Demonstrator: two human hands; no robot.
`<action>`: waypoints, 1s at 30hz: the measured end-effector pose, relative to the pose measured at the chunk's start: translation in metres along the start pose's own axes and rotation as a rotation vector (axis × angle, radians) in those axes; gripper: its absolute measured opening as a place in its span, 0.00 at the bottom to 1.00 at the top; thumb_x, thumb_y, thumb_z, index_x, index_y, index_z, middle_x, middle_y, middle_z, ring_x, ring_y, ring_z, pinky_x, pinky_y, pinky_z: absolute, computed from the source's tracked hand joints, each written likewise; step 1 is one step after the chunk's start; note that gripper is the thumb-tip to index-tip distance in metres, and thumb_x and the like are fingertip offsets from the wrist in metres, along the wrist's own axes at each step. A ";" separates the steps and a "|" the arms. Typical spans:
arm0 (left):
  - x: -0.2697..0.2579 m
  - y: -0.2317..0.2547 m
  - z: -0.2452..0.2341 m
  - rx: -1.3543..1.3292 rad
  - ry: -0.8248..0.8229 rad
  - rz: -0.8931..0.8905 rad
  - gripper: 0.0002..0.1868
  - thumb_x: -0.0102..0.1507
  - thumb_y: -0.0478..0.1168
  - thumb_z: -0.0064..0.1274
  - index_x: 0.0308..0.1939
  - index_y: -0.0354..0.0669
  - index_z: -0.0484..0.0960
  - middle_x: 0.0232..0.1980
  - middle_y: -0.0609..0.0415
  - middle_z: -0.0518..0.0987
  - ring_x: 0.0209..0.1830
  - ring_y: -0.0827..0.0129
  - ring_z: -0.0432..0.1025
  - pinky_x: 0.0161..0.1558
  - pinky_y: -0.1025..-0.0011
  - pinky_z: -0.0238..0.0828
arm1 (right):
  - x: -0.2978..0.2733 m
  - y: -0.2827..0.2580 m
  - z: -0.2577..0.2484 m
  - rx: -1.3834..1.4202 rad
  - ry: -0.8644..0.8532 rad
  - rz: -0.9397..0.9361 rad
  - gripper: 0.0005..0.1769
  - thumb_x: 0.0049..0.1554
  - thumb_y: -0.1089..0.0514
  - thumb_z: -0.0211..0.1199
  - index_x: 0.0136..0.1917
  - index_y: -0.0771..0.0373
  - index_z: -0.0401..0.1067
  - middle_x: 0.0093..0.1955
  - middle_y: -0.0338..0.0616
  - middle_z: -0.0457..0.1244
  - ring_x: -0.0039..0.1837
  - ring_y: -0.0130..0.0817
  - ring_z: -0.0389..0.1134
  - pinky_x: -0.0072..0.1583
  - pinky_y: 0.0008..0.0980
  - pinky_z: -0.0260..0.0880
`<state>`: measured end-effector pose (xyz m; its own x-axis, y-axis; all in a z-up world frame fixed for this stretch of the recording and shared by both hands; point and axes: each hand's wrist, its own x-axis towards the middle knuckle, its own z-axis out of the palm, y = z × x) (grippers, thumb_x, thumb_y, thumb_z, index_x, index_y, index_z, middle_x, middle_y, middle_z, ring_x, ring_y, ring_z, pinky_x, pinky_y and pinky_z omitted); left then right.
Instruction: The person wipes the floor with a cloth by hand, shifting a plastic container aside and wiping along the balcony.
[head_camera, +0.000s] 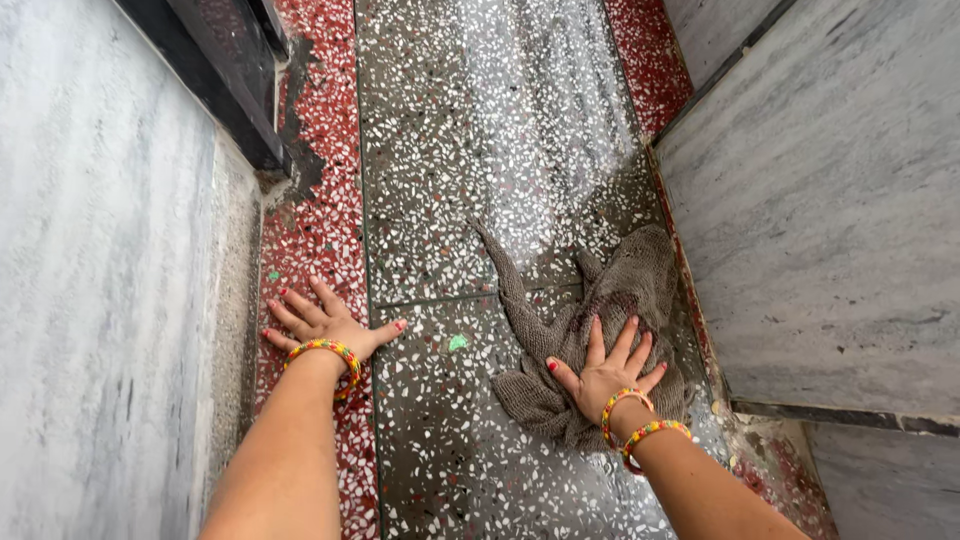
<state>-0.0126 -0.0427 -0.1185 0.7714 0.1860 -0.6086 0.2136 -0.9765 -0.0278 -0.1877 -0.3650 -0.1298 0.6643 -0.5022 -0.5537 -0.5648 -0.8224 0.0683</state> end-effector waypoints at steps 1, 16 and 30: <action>0.005 -0.001 -0.002 -0.005 0.024 0.003 0.84 0.43 0.85 0.56 0.81 0.52 0.19 0.83 0.35 0.22 0.81 0.38 0.14 0.72 0.34 0.15 | 0.003 0.000 -0.001 0.004 0.002 -0.006 0.61 0.53 0.12 0.38 0.84 0.41 0.21 0.85 0.60 0.13 0.84 0.63 0.14 0.75 0.72 0.23; -0.038 -0.104 0.070 -0.633 0.599 0.367 0.42 0.63 0.61 0.51 0.71 0.32 0.67 0.77 0.36 0.63 0.77 0.48 0.57 0.74 0.59 0.51 | -0.026 -0.022 -0.001 -0.162 0.321 -0.428 0.53 0.58 0.19 0.38 0.84 0.49 0.35 0.85 0.58 0.21 0.83 0.61 0.20 0.74 0.72 0.22; -0.071 -0.054 0.059 -0.403 0.430 0.106 0.48 0.62 0.64 0.52 0.77 0.41 0.57 0.83 0.41 0.49 0.83 0.51 0.44 0.77 0.52 0.44 | -0.155 -0.015 0.177 -0.266 0.948 -1.581 0.34 0.63 0.29 0.50 0.81 0.28 0.55 0.89 0.46 0.37 0.87 0.50 0.38 0.80 0.65 0.37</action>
<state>-0.1145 -0.0094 -0.1208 0.9563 0.1991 -0.2140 0.2679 -0.8897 0.3696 -0.3689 -0.2271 -0.1920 0.5003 0.7884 0.3580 0.7914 -0.5841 0.1803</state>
